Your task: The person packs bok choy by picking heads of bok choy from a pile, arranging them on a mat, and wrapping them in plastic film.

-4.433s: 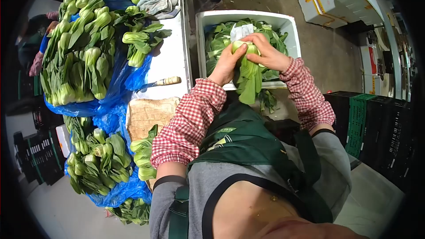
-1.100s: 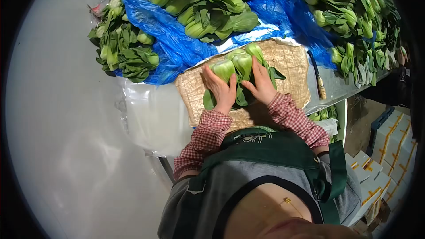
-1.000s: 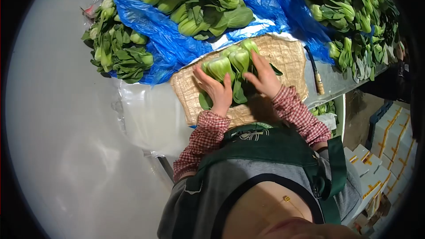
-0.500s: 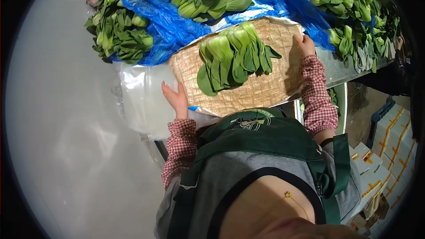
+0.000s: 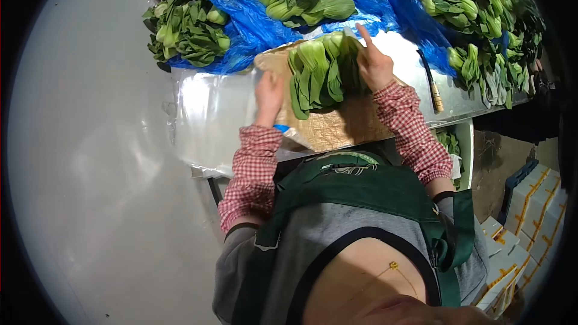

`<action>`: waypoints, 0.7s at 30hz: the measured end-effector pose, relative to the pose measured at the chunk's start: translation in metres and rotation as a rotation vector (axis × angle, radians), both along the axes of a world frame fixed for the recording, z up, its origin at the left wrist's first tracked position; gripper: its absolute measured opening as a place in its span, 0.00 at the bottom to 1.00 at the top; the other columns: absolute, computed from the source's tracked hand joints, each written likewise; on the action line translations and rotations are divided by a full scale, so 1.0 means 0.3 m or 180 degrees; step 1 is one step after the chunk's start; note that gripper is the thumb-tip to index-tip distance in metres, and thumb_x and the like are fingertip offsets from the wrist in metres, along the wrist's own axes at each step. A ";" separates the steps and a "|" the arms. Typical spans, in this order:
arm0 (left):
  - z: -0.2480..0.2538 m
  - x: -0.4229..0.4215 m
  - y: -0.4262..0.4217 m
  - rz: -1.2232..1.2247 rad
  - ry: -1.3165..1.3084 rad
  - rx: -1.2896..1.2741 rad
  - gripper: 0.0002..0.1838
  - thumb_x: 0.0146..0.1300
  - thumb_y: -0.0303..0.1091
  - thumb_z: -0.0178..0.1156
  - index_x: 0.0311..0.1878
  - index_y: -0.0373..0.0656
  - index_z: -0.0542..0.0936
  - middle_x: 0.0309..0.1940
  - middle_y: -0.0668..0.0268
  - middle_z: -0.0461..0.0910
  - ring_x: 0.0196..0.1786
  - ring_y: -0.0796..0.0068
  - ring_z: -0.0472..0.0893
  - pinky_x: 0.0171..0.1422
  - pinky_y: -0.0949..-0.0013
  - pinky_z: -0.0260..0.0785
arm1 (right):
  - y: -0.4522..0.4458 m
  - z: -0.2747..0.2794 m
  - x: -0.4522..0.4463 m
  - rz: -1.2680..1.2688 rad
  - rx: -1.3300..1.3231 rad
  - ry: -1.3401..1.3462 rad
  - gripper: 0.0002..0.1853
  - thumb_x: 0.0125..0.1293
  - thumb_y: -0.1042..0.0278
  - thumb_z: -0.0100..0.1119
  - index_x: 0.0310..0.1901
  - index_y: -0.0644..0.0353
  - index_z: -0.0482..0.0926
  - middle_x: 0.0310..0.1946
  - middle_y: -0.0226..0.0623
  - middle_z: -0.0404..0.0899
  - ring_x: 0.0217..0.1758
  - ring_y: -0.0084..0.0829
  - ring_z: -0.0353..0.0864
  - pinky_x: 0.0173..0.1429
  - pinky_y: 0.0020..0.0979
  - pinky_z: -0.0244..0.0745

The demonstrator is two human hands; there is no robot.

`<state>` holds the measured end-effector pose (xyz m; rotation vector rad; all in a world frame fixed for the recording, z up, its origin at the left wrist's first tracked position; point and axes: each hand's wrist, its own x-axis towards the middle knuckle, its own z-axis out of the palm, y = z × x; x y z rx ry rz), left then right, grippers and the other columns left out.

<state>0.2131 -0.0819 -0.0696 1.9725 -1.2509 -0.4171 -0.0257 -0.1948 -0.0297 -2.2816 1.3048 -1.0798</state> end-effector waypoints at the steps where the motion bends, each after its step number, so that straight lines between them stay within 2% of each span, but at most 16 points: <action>1: -0.002 -0.037 -0.033 -0.0088 0.0246 -0.0250 0.12 0.55 0.37 0.55 0.30 0.37 0.70 0.21 0.50 0.70 0.26 0.53 0.69 0.31 0.58 0.62 | 0.010 -0.011 0.030 0.0220 -0.0147 -0.0086 0.34 0.50 0.77 0.50 0.61 0.38 0.61 0.20 0.38 0.72 0.21 0.40 0.75 0.26 0.36 0.71; 2: -0.004 -0.074 -0.066 -0.0180 0.0489 -0.0505 0.11 0.55 0.35 0.55 0.28 0.36 0.68 0.16 0.53 0.66 0.20 0.61 0.64 0.27 0.62 0.60 | 0.019 -0.022 0.055 0.0440 -0.0298 -0.0172 0.35 0.49 0.80 0.50 0.61 0.38 0.61 0.21 0.37 0.72 0.21 0.39 0.75 0.26 0.35 0.71; 4: 0.016 -0.157 -0.101 -0.0141 0.0613 -0.0267 0.09 0.54 0.33 0.55 0.30 0.37 0.70 0.19 0.52 0.70 0.21 0.56 0.69 0.28 0.62 0.62 | 0.044 -0.043 0.095 0.0532 -0.0237 -0.0068 0.33 0.49 0.80 0.50 0.58 0.39 0.64 0.22 0.37 0.72 0.22 0.39 0.75 0.26 0.35 0.71; 6: -0.025 -0.249 -0.120 -0.0034 0.0312 -0.0638 0.08 0.53 0.33 0.55 0.31 0.37 0.73 0.22 0.51 0.74 0.27 0.52 0.75 0.31 0.60 0.65 | 0.061 -0.070 0.125 0.0675 -0.0073 0.0170 0.29 0.47 0.79 0.52 0.54 0.41 0.70 0.23 0.36 0.71 0.22 0.38 0.75 0.26 0.34 0.71; 7: -0.024 -0.282 -0.121 -0.0015 0.0299 -0.0679 0.08 0.53 0.33 0.55 0.31 0.37 0.73 0.22 0.51 0.74 0.27 0.52 0.75 0.31 0.60 0.65 | 0.058 -0.095 0.130 0.0696 -0.0114 0.0164 0.29 0.47 0.79 0.52 0.54 0.41 0.70 0.23 0.36 0.71 0.22 0.38 0.75 0.26 0.34 0.71; 9: -0.021 -0.330 -0.112 0.0171 0.0570 -0.0530 0.08 0.53 0.31 0.53 0.35 0.38 0.72 0.27 0.48 0.76 0.34 0.47 0.76 0.35 0.53 0.66 | 0.045 -0.150 0.130 0.0872 -0.0123 -0.0245 0.20 0.50 0.74 0.53 0.47 0.45 0.74 0.23 0.37 0.72 0.24 0.40 0.75 0.27 0.36 0.70; 10: -0.016 -0.345 -0.111 0.0202 0.0555 -0.0560 0.08 0.53 0.31 0.53 0.35 0.38 0.72 0.27 0.48 0.76 0.34 0.47 0.76 0.35 0.53 0.66 | 0.042 -0.146 0.139 0.0969 -0.0115 -0.0452 0.16 0.51 0.72 0.54 0.44 0.47 0.75 0.23 0.37 0.72 0.24 0.40 0.75 0.28 0.37 0.70; 11: -0.013 -0.356 -0.108 0.0199 0.0602 -0.0576 0.08 0.53 0.30 0.53 0.36 0.37 0.72 0.27 0.48 0.76 0.34 0.47 0.76 0.35 0.53 0.66 | 0.040 -0.143 0.146 0.1008 -0.0134 -0.0458 0.16 0.51 0.72 0.54 0.44 0.47 0.75 0.23 0.37 0.72 0.24 0.40 0.75 0.28 0.37 0.70; 14: -0.027 -0.395 -0.111 0.0249 0.0689 -0.0604 0.10 0.52 0.29 0.53 0.37 0.37 0.72 0.28 0.48 0.76 0.34 0.47 0.76 0.36 0.53 0.66 | 0.053 -0.075 0.174 0.0760 0.0291 -0.0227 0.06 0.55 0.63 0.55 0.33 0.54 0.75 0.24 0.38 0.72 0.26 0.44 0.75 0.30 0.39 0.69; 15: -0.049 -0.410 -0.114 0.0225 0.0836 -0.0540 0.12 0.51 0.31 0.56 0.40 0.37 0.72 0.28 0.49 0.76 0.35 0.49 0.77 0.36 0.56 0.67 | 0.050 -0.064 0.188 0.0825 0.0294 -0.0232 0.06 0.55 0.63 0.55 0.33 0.54 0.75 0.24 0.38 0.72 0.26 0.44 0.75 0.30 0.39 0.69; 17: -0.061 -0.434 -0.115 0.0289 0.0952 -0.0471 0.15 0.51 0.33 0.58 0.42 0.38 0.73 0.27 0.49 0.77 0.36 0.51 0.77 0.37 0.59 0.67 | 0.032 -0.058 0.200 0.0556 0.0419 0.0416 0.10 0.57 0.59 0.54 0.30 0.56 0.74 0.24 0.40 0.72 0.27 0.45 0.74 0.31 0.40 0.69; 18: -0.055 -0.454 -0.112 0.0312 0.1094 -0.0590 0.15 0.51 0.32 0.59 0.43 0.38 0.73 0.29 0.51 0.77 0.36 0.55 0.78 0.38 0.61 0.68 | 0.028 -0.062 0.198 0.0418 0.0482 0.0745 0.12 0.57 0.57 0.54 0.29 0.58 0.73 0.24 0.41 0.72 0.27 0.45 0.74 0.32 0.41 0.68; 19: -0.054 -0.457 -0.101 0.0325 0.1233 -0.0713 0.16 0.52 0.31 0.59 0.45 0.39 0.74 0.31 0.52 0.78 0.37 0.60 0.79 0.39 0.63 0.69 | 0.023 -0.069 0.195 0.0485 0.0494 0.0737 0.12 0.57 0.57 0.54 0.29 0.58 0.73 0.24 0.41 0.72 0.27 0.45 0.74 0.32 0.41 0.68; 20: -0.054 -0.444 -0.081 0.0388 0.1210 -0.0706 0.16 0.52 0.31 0.59 0.45 0.39 0.74 0.31 0.52 0.78 0.37 0.60 0.79 0.39 0.63 0.69 | 0.015 -0.075 0.190 0.0606 0.0415 0.0618 0.12 0.57 0.57 0.54 0.28 0.59 0.73 0.24 0.42 0.72 0.27 0.45 0.74 0.31 0.40 0.68; 21: -0.061 -0.431 -0.063 0.0121 0.1843 -0.0690 0.16 0.52 0.30 0.59 0.46 0.39 0.74 0.33 0.54 0.78 0.37 0.63 0.79 0.40 0.65 0.69 | 0.006 -0.081 0.182 0.0724 0.0333 0.0498 0.13 0.57 0.58 0.54 0.26 0.60 0.72 0.24 0.43 0.71 0.27 0.45 0.74 0.31 0.40 0.67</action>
